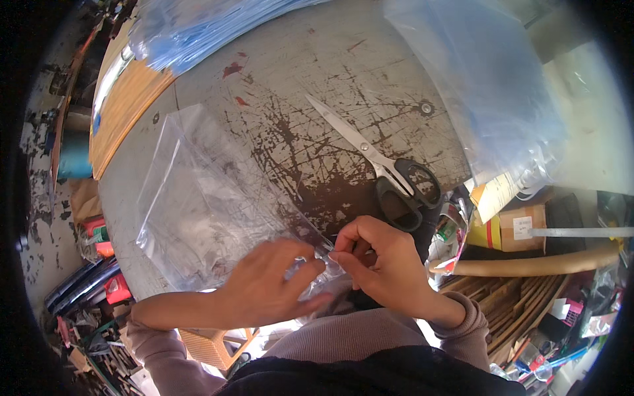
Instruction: The person trims the edges of plastic bags using scissors and stacks the plastic bags on the table by hand.
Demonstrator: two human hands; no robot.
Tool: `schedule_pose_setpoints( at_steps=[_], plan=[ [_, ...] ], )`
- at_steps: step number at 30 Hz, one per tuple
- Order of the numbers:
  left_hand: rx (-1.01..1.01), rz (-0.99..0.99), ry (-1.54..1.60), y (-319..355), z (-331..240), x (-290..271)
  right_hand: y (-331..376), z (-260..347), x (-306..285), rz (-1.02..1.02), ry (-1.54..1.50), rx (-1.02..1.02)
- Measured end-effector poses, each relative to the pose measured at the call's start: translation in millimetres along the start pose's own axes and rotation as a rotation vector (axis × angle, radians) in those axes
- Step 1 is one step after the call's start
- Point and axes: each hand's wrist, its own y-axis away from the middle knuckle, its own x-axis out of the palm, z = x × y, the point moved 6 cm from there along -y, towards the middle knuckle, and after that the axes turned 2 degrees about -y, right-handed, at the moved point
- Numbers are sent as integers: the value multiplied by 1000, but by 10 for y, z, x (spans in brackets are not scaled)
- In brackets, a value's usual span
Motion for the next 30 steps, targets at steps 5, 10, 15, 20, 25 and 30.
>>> schedule_pose_setpoints(
  at_steps=[5, 10, 15, 20, 25, 30],
  plan=[
    [-38, -10, -30, 191, 12, 314, -8, 287, -87, -27, 412, -383],
    [4, -137, -52, 297, 29, 374, -18, 411, -380, -495, 914, -358],
    [-5, -183, -35, 313, 27, 377, -89, 284, -423, -426, 1034, -359],
    [38, -184, -47, 282, 50, 303, -6, 288, -601, -383, 928, -359],
    [-3, -167, 43, 270, 107, 294, 140, -45, -794, -92, 4, -149],
    [74, -222, -3, 253, 69, 226, 410, -390, -311, 384, -373, -14]
  ],
)
